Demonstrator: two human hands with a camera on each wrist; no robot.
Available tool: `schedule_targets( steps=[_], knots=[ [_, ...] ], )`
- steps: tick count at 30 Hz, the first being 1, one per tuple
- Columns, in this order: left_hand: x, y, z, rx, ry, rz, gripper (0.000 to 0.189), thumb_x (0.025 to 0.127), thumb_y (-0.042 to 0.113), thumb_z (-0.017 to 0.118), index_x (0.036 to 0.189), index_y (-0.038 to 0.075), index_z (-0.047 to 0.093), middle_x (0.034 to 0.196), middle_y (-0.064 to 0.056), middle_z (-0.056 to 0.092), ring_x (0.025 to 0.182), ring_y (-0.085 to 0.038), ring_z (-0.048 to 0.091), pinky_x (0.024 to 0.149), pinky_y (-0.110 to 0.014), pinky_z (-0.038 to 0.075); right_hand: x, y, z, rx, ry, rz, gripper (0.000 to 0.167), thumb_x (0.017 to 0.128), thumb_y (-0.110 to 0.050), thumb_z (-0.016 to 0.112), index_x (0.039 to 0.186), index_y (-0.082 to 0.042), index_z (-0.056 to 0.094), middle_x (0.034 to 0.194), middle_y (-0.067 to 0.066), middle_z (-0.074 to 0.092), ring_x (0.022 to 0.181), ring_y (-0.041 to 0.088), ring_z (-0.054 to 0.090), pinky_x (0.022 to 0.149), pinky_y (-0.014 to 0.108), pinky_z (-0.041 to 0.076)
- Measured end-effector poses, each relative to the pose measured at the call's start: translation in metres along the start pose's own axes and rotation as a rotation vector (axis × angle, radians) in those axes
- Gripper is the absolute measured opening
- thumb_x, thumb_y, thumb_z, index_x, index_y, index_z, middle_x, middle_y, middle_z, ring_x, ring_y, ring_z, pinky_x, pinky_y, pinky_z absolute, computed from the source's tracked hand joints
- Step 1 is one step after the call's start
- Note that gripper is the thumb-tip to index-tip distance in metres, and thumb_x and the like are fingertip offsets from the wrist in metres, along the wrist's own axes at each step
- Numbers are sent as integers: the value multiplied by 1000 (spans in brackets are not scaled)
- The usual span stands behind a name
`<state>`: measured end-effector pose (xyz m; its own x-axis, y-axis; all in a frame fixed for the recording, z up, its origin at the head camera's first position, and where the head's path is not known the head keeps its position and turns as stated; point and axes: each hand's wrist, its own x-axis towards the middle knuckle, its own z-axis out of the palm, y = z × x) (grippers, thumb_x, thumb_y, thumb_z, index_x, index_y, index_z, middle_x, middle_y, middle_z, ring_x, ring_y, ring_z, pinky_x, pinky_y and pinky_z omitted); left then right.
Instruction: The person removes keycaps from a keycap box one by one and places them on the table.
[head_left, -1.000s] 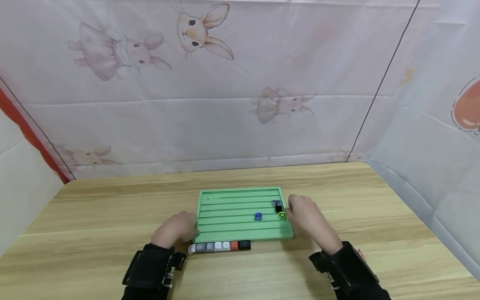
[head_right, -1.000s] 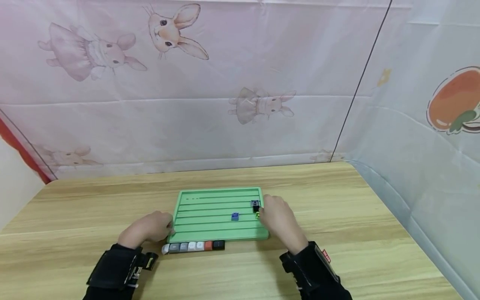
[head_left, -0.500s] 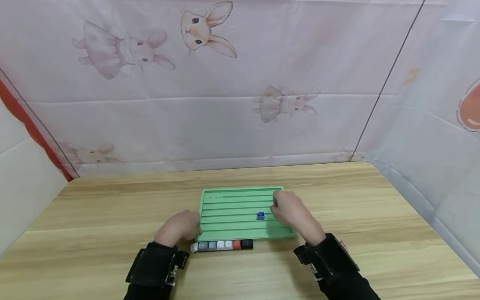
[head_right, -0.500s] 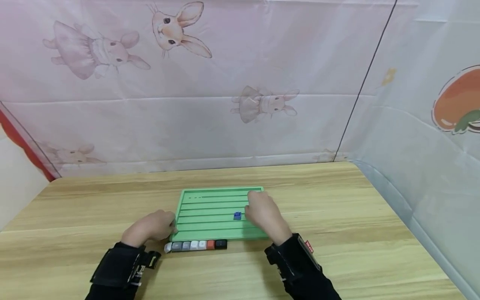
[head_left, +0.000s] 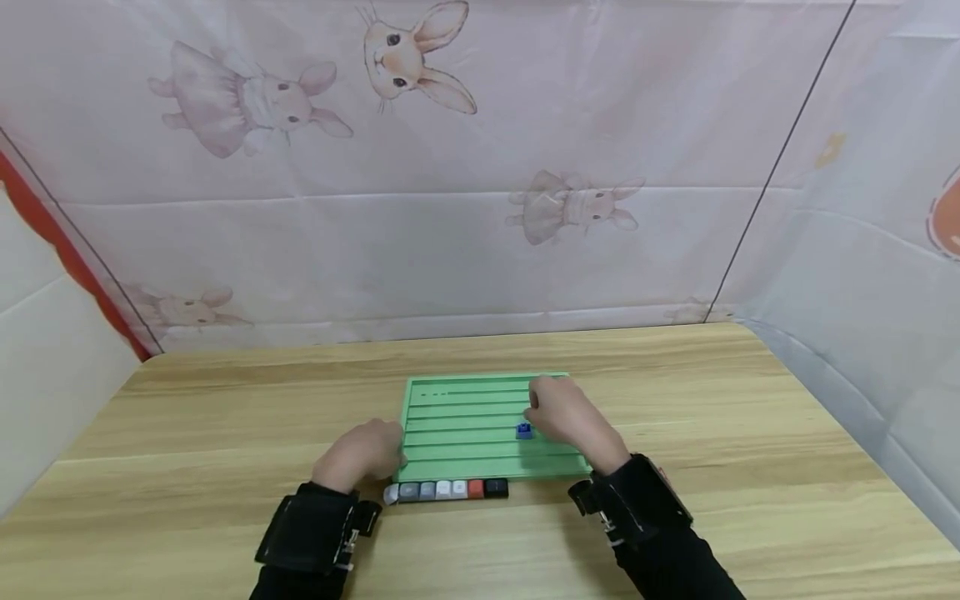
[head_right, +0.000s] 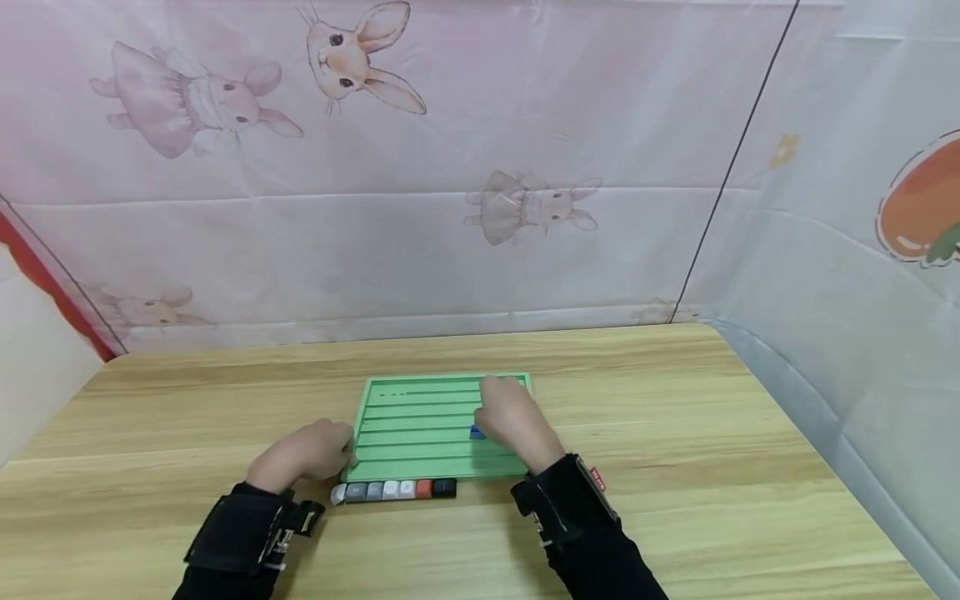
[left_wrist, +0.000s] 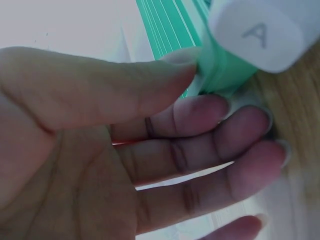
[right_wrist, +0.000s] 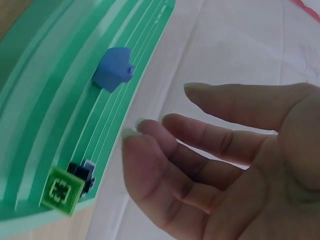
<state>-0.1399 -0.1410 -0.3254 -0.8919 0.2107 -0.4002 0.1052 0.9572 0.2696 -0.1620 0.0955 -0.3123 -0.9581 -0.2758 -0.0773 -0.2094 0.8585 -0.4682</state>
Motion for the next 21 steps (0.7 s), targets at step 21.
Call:
schedule_targets(
  steps=[21],
  knots=[
    [-1, 2, 0, 20, -3, -9, 12, 90, 6, 54, 78, 2, 54, 62, -5, 40, 53, -16, 37, 50, -27, 29, 3, 0, 21, 18, -62, 25, 20, 80, -3, 61, 64, -5, 49, 52, 2, 44, 40, 12, 42, 37, 20, 33]
  ],
)
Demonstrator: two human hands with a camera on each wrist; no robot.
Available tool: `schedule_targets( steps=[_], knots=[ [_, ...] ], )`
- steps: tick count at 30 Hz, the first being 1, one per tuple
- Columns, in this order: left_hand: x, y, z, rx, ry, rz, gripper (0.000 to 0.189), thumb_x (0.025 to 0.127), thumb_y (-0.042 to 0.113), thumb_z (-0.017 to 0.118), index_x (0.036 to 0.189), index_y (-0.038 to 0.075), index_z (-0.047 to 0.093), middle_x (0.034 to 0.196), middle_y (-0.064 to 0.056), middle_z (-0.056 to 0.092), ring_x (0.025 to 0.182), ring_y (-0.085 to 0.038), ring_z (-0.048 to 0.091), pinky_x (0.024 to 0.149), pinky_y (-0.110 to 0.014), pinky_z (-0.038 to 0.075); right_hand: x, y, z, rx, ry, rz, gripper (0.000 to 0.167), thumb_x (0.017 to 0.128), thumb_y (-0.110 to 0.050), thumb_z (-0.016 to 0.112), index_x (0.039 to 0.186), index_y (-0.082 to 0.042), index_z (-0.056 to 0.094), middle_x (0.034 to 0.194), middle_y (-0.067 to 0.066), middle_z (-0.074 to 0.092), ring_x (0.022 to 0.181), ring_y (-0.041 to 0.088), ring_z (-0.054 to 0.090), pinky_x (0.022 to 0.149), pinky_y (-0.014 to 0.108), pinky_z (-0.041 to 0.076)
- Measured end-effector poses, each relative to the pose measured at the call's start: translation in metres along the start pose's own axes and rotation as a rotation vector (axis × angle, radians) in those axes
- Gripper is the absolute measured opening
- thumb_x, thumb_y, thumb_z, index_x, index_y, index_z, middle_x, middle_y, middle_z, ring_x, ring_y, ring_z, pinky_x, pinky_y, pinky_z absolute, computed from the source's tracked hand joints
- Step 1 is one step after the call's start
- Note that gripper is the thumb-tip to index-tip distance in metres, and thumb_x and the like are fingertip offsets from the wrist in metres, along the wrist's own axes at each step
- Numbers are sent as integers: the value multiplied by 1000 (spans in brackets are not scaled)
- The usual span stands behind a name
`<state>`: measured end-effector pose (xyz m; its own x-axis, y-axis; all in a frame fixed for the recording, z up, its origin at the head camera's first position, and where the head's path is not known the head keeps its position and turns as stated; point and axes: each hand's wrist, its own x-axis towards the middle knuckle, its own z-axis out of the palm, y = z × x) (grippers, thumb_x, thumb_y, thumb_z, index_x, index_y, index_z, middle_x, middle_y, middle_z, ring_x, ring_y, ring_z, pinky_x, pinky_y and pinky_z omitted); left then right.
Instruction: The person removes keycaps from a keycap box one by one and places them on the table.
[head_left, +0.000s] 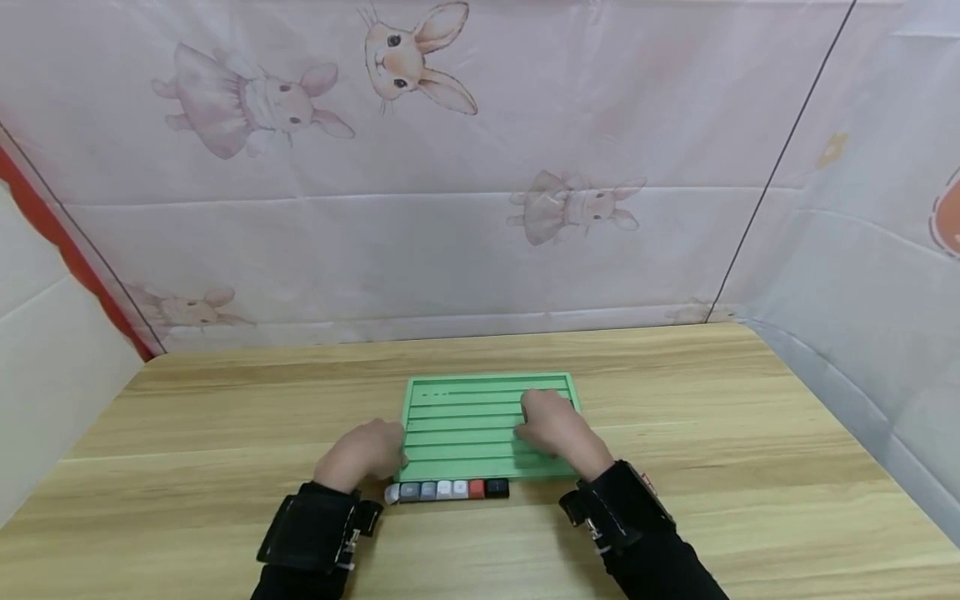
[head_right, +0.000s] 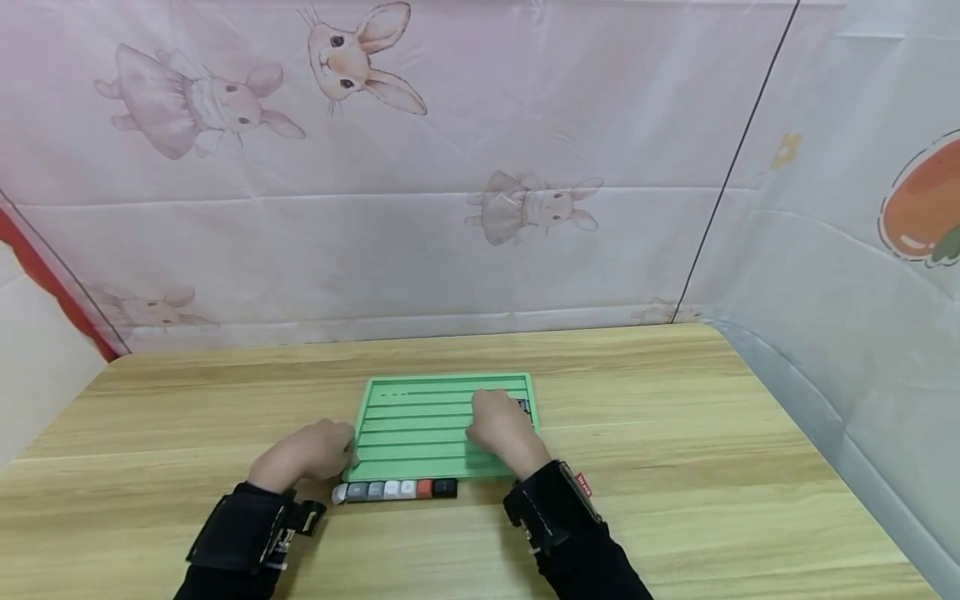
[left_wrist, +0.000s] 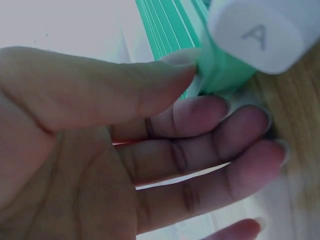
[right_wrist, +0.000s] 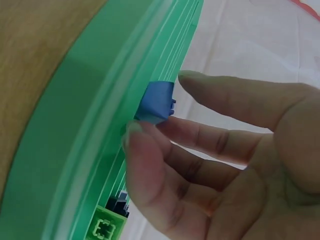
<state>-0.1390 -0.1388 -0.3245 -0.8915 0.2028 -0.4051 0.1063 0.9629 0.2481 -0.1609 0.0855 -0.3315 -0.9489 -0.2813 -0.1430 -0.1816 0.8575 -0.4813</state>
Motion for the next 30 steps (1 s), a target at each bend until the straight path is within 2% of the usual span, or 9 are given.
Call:
schedule_targets(
  steps=[10, 16, 20, 24, 30],
  knots=[
    [0, 0, 0, 1, 1, -17, 9, 89, 7, 56, 82, 1, 56, 65, -7, 45, 56, -18, 40, 51, -28, 31, 0, 1, 1, -30, 10, -9, 20, 83, -2, 60, 66, -5, 50, 57, 4, 48, 45, 14, 45, 41, 23, 36],
    [2, 0, 2, 5, 1, -16, 10, 89, 8, 56, 81, 1, 56, 64, -6, 44, 55, -18, 40, 51, -27, 31, 0, 3, 2, -54, 1, -7, 23, 82, -1, 58, 62, -6, 49, 52, 2, 43, 42, 12, 41, 39, 21, 33],
    [1, -1, 2, 6, 2, -11, 10, 89, 8, 56, 81, 1, 56, 65, -7, 45, 56, -18, 40, 51, -27, 32, 0, 4, 2, -55, -3, -6, 18, 82, 0, 58, 65, -4, 51, 55, 4, 46, 45, 13, 44, 41, 22, 36],
    [1, -1, 2, 6, 4, -6, 10, 89, 7, 56, 81, 1, 55, 65, -7, 46, 56, -18, 41, 51, -28, 32, -3, 4, 1, -46, 13, -25, 13, 81, -1, 60, 69, -3, 54, 61, 5, 50, 51, 15, 47, 46, 25, 39],
    [1, -1, 2, 6, 6, -5, 12, 89, 7, 56, 79, 1, 55, 64, -7, 45, 55, -18, 40, 51, -27, 32, -8, 3, -3, -65, 41, -64, 16, 80, -2, 63, 67, -5, 53, 60, 3, 50, 53, 15, 45, 48, 25, 38]
  ],
)
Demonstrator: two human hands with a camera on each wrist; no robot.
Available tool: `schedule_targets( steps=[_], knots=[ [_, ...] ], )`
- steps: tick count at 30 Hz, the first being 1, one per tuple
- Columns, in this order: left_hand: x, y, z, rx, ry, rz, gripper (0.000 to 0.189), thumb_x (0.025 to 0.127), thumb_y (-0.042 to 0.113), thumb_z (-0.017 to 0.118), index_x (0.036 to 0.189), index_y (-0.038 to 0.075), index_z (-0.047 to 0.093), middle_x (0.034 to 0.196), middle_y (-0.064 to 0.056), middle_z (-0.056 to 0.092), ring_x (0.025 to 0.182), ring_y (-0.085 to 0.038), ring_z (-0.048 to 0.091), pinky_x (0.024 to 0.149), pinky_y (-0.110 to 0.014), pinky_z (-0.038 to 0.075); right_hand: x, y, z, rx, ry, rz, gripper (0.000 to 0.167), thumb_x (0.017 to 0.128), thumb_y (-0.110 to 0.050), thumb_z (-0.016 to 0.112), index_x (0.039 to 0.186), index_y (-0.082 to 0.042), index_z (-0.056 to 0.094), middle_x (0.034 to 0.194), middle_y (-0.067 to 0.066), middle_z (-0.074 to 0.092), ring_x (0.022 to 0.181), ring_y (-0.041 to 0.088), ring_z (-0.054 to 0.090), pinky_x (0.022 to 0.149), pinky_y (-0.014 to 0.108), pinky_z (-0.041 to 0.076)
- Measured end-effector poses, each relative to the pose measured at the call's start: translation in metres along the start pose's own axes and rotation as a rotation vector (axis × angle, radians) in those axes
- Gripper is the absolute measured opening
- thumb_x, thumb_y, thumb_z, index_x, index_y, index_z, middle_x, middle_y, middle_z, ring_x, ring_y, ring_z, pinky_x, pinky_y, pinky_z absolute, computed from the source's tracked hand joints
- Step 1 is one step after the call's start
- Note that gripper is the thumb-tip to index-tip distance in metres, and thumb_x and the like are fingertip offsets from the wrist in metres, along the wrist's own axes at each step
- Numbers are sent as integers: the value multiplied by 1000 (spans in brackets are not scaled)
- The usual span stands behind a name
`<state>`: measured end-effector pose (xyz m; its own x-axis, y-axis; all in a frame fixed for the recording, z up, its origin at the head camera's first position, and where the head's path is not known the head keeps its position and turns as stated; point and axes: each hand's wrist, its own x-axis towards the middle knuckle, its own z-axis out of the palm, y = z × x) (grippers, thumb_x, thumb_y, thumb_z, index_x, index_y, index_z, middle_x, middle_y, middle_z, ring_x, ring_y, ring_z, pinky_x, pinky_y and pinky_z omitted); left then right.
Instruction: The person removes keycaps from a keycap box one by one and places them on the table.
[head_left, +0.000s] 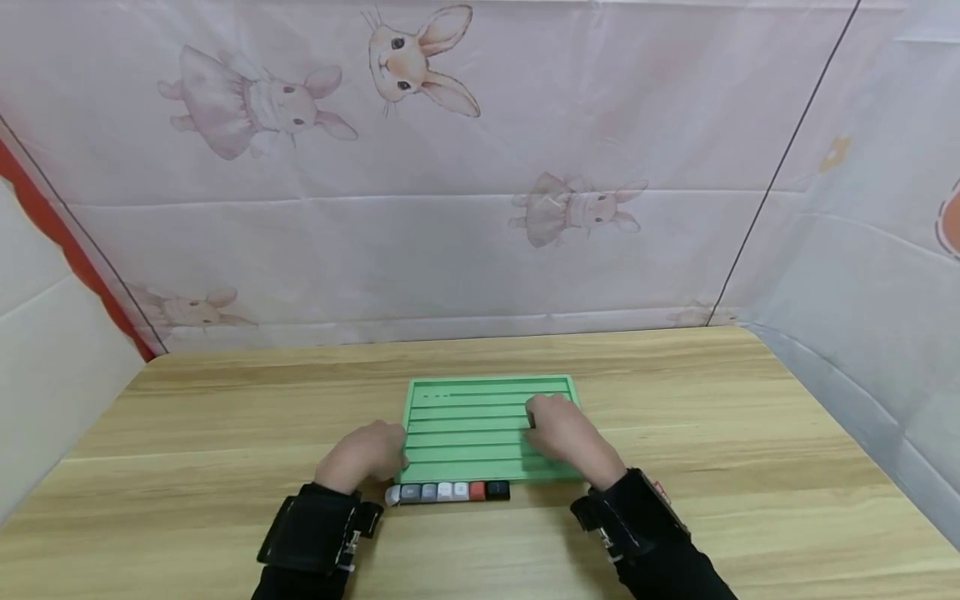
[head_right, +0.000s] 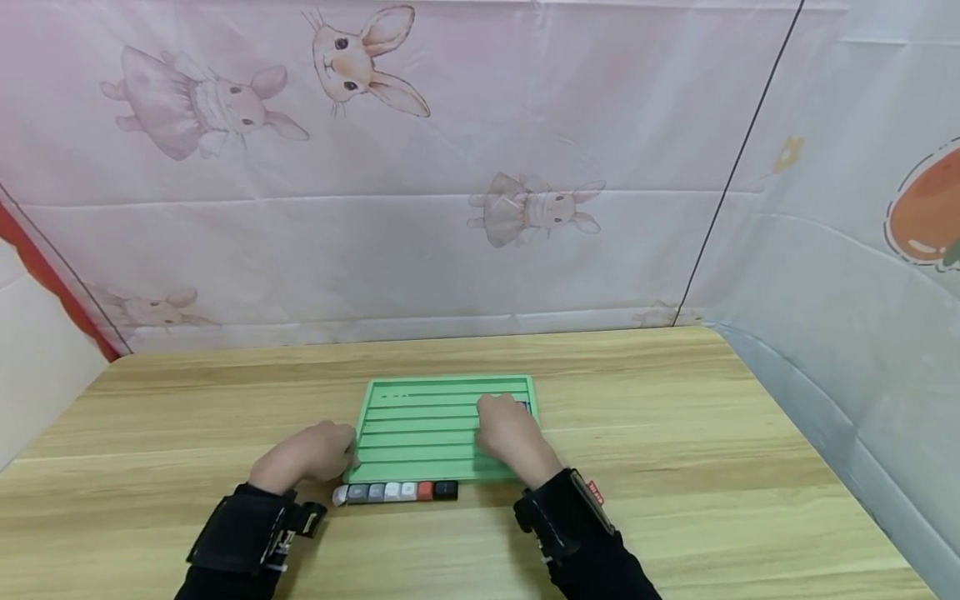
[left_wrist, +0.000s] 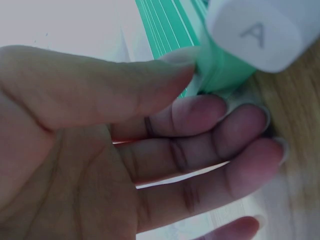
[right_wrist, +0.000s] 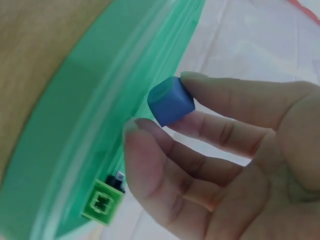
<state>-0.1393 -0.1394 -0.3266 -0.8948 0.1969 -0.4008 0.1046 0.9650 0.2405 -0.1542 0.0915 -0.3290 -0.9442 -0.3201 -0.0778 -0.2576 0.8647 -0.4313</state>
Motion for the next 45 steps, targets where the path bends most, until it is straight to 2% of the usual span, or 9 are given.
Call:
schedule_targets(
  steps=[5, 15, 21, 26, 32, 37, 45],
  knots=[
    [-1, 1, 0, -7, 8, 10, 14, 88, 5, 57, 75, 1, 54, 62, -6, 43, 54, -18, 40, 50, -27, 31, -6, -2, -5, -1, 3, -9, 16, 81, 1, 61, 69, -4, 51, 58, 3, 46, 52, 14, 41, 48, 24, 35],
    [-2, 0, -1, -11, 3, 13, 13, 88, 5, 57, 76, 2, 54, 63, -6, 44, 56, -18, 40, 51, -28, 32, -17, -2, -9, 19, -2, -7, 7, 78, 6, 57, 77, 1, 53, 58, 1, 35, 49, 13, 36, 45, 24, 31],
    [-3, 0, -1, -7, 4, 17, 14, 89, 5, 57, 75, 2, 54, 62, -5, 43, 55, -18, 40, 51, -28, 32, -24, -3, -9, -21, 6, -23, 5, 78, 5, 57, 82, 2, 55, 62, 3, 40, 54, 15, 38, 47, 25, 32],
    [-3, 1, -1, -9, 5, 31, 16, 89, 5, 56, 74, 2, 54, 61, -4, 40, 54, -17, 39, 51, -28, 31, -31, -1, -7, -26, -4, -35, 12, 78, 6, 57, 90, 6, 58, 66, 4, 46, 57, 16, 41, 47, 26, 34],
    [-3, 1, -1, -21, 0, 47, 19, 90, 4, 54, 71, 3, 53, 60, -3, 35, 52, -15, 34, 50, -27, 29, -38, -1, -3, -44, 0, -59, 12, 76, 7, 57, 88, 6, 58, 70, 6, 49, 60, 18, 44, 49, 28, 38],
    [-3, 0, -1, -29, -4, 51, 18, 90, 4, 53, 72, 3, 53, 60, -3, 34, 52, -15, 33, 50, -27, 28, -41, -1, 1, -8, -24, -58, 16, 72, 13, 54, 88, 8, 57, 73, 10, 52, 62, 19, 44, 50, 29, 38],
    [-1, -2, 0, -37, -10, 55, 18, 90, 4, 53, 73, 3, 53, 60, -2, 33, 52, -15, 32, 50, -27, 28, -43, -3, 5, -24, -32, -96, 20, 67, 17, 55, 83, 5, 57, 69, 7, 50, 64, 18, 45, 55, 29, 41]
  ],
)
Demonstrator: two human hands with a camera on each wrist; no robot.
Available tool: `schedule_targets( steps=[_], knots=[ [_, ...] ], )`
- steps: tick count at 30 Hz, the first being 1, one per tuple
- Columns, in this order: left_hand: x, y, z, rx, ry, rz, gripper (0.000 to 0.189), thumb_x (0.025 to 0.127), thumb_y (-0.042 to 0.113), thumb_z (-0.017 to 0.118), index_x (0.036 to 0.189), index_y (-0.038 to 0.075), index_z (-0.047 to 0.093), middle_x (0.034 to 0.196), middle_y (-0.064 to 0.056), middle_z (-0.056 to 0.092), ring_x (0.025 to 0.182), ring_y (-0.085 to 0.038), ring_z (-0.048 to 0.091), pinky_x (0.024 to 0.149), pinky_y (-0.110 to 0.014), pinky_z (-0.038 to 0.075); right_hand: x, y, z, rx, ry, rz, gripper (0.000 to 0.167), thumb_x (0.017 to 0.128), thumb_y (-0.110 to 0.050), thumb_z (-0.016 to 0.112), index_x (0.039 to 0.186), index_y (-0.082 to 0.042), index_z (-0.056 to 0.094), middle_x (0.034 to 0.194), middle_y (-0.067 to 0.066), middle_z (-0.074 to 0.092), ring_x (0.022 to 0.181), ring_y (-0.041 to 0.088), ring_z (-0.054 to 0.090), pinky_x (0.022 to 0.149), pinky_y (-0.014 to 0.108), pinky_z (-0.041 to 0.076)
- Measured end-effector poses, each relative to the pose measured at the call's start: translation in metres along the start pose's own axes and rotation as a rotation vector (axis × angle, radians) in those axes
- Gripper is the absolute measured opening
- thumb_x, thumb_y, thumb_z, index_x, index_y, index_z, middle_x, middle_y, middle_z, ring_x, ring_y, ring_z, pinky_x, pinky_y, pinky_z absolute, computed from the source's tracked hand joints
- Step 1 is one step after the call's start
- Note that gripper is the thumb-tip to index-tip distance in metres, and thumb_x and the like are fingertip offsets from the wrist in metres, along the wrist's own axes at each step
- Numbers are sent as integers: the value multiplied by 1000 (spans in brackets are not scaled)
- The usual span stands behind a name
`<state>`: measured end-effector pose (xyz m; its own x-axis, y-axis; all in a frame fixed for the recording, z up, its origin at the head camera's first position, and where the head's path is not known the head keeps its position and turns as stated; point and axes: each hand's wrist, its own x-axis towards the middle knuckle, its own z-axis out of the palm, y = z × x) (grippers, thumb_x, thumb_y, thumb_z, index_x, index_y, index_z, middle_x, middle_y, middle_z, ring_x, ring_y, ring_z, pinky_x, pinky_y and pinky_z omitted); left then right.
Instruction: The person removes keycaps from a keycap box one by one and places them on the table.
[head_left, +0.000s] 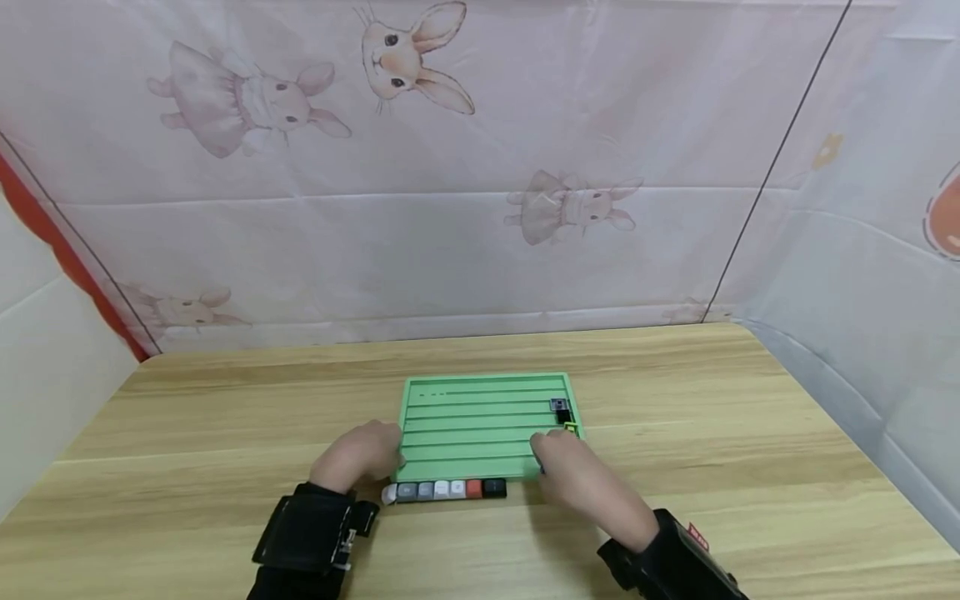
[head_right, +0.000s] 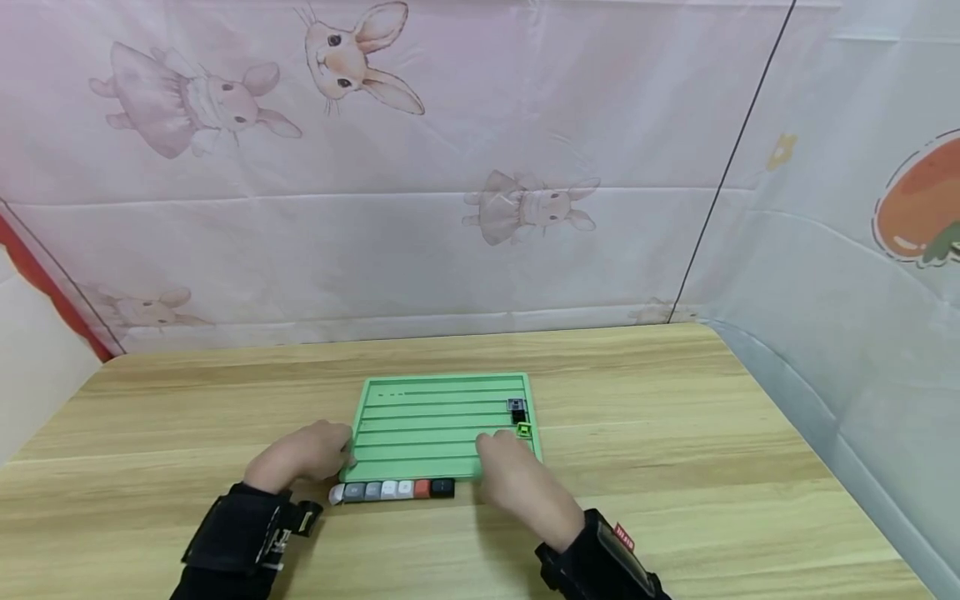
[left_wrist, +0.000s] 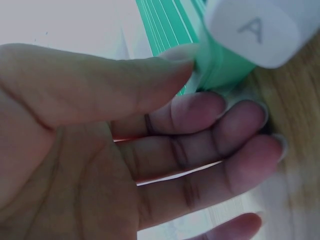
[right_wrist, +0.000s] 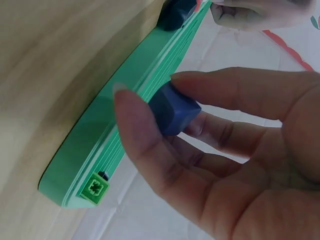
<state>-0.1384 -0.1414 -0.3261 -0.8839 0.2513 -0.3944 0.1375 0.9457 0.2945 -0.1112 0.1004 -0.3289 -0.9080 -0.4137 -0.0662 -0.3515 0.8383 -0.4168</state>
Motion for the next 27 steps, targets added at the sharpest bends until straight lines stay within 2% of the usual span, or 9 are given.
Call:
schedule_targets(
  steps=[6, 11, 16, 27],
  knots=[
    [0, 0, 0, -3, -3, 6, 17, 90, 4, 53, 74, 3, 52, 60, -3, 33, 52, -15, 32, 51, -27, 28, -3, -4, 2, -12, -15, -34, 20, 65, 19, 59, 78, 3, 57, 68, 5, 49, 64, 17, 43, 56, 29, 40],
    [1, 0, 0, 1, -6, 1, 16, 90, 4, 53, 74, 3, 52, 61, -3, 34, 52, -15, 33, 51, -27, 28, -5, -5, 3, 15, -10, -34, 19, 66, 19, 57, 75, 4, 58, 67, 4, 47, 62, 17, 40, 53, 27, 37],
    [1, 0, 0, 0, -6, -5, 15, 90, 4, 54, 75, 2, 52, 61, -3, 34, 52, -15, 33, 51, -27, 28, -5, -6, 5, -12, 7, -47, 18, 65, 19, 56, 71, 3, 58, 66, 4, 45, 60, 16, 38, 51, 25, 35],
    [0, 0, 0, -4, -7, -8, 15, 90, 5, 54, 76, 2, 53, 61, -3, 36, 53, -16, 35, 50, -27, 29, -6, -9, 6, -38, -17, -43, 12, 73, 12, 61, 81, 3, 62, 70, 5, 48, 63, 16, 41, 54, 26, 37]
  ],
)
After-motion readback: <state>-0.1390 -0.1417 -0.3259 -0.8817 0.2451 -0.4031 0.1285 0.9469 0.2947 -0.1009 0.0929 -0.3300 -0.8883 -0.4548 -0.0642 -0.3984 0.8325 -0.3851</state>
